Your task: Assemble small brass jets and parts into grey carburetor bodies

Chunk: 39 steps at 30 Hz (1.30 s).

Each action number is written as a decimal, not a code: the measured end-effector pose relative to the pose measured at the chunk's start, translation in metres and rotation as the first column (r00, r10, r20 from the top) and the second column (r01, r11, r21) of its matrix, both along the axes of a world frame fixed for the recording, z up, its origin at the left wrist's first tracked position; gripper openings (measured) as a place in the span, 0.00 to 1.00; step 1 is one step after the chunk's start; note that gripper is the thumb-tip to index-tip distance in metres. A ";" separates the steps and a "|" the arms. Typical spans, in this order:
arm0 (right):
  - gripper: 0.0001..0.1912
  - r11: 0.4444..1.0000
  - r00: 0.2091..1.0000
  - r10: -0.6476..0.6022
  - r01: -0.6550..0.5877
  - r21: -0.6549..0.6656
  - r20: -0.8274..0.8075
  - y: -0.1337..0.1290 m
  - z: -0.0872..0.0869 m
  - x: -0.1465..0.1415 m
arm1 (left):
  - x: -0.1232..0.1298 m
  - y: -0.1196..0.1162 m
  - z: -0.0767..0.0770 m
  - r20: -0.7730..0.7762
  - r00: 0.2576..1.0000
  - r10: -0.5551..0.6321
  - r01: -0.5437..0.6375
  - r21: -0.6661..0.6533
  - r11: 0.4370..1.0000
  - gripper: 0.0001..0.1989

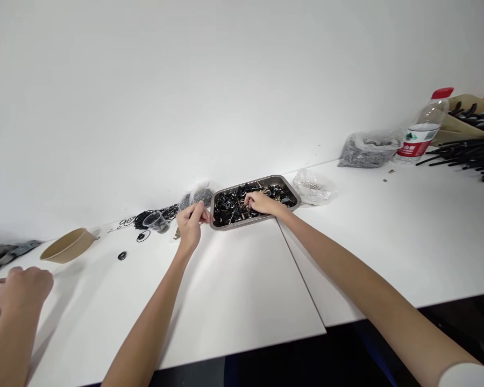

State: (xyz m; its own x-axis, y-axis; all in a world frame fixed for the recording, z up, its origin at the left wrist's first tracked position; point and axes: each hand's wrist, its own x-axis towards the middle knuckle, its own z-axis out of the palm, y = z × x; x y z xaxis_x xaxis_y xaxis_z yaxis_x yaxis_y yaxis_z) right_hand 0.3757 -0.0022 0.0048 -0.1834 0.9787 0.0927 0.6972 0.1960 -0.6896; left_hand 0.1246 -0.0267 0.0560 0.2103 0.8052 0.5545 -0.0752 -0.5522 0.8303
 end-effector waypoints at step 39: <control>0.13 0.998 0.997 0.063 -0.064 -0.016 -0.043 -0.005 0.013 0.014 | 0.024 -0.043 -0.065 -0.483 0.872 0.084 0.111 0.362 0.925 0.11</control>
State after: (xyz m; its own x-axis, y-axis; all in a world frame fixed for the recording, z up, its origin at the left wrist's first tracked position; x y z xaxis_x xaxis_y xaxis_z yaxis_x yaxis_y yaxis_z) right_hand 0.3894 -0.0072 0.0174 -0.2419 0.9666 0.0846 0.6539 0.2268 -0.7218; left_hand 0.1482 -0.0696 -0.0086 0.5376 0.5578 0.6323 0.2693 -0.8243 0.4981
